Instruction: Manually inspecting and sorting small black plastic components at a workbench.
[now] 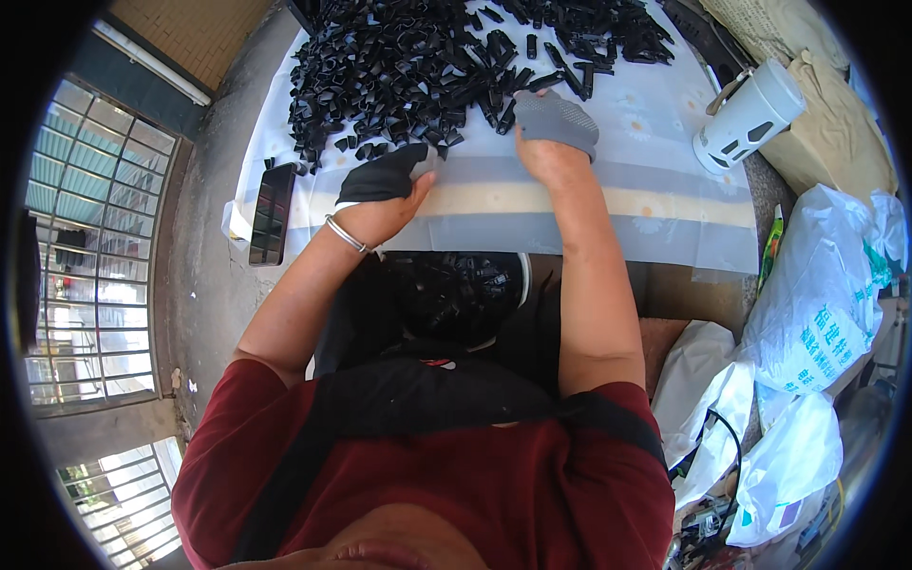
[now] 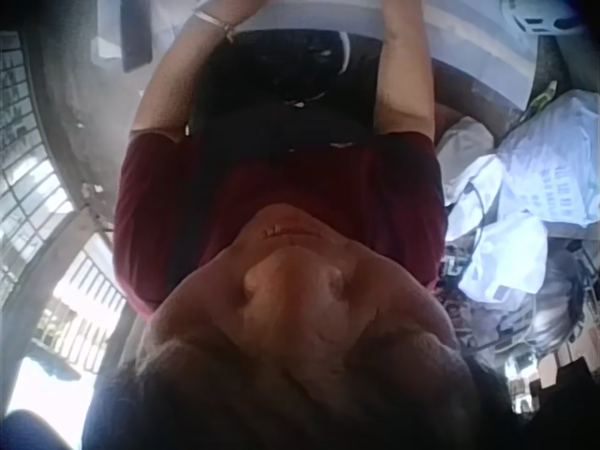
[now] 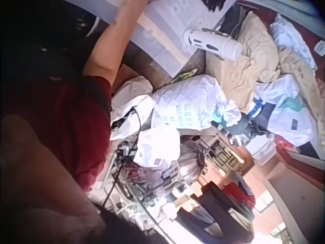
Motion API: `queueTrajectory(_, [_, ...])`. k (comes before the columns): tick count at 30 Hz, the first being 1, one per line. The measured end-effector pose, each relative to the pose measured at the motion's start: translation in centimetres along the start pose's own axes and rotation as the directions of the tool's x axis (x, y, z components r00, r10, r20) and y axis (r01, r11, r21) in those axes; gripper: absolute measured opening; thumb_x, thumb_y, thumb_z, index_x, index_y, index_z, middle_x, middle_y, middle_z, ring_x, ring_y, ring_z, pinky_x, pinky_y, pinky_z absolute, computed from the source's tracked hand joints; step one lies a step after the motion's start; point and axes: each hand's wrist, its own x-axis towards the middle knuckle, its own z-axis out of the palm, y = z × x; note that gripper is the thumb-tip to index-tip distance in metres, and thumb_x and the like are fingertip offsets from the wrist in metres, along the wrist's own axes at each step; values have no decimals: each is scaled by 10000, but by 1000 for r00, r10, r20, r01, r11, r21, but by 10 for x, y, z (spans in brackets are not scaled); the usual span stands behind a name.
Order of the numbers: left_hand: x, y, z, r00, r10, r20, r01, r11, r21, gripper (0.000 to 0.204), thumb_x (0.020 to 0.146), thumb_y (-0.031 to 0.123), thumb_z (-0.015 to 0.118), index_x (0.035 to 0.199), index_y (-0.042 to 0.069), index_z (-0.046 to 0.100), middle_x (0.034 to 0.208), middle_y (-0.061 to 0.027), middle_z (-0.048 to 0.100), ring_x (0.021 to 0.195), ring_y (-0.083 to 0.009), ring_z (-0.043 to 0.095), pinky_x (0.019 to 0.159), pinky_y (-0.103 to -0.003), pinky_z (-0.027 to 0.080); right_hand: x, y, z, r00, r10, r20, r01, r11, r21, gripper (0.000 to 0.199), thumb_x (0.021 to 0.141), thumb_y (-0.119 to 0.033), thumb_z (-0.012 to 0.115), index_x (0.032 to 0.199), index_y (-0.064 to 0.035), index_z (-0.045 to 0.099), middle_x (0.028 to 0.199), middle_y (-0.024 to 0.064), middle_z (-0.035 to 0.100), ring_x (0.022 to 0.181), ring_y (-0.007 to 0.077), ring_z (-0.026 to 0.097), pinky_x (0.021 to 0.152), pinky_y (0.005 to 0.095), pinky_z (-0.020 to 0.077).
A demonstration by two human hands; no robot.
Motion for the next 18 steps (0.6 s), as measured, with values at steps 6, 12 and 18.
queueTrajectory(6, [25, -10, 30, 997, 53, 60, -62, 986, 156, 222, 776, 158, 504, 977, 115, 586, 818, -132, 601, 733, -289, 591, 627, -381, 470, -6, -24, -3, 986, -81, 148, 77, 996, 38, 264, 776, -235, 542, 1001, -101, 572, 1048, 124, 543, 874, 314, 549, 755, 416, 440])
queueTrajectory(12, [7, -12, 21, 998, 66, -23, -64, 996, 69, 196, 763, 122, 482, 927, 95, 585, 839, -121, 604, 777, -284, 594, 657, -379, 476, -29, -24, -20, 988, -136, 74, 125, 982, 142, 270, 785, -236, 528, 1006, -89, 577, 1029, 156, 550, 878, 322, 546, 766, 423, 434])
queueTrajectory(18, [-3, -15, 13, 997, 76, -29, -76, 997, 5, 206, 767, 97, 488, 939, 53, 594, 849, -161, 597, 729, -313, 583, 646, -380, 475, -24, -28, -25, 974, -1, 227, -18, 997, 79, 245, 801, -233, 514, 975, -74, 583, 904, 175, 582, 862, 332, 546, 760, 428, 434])
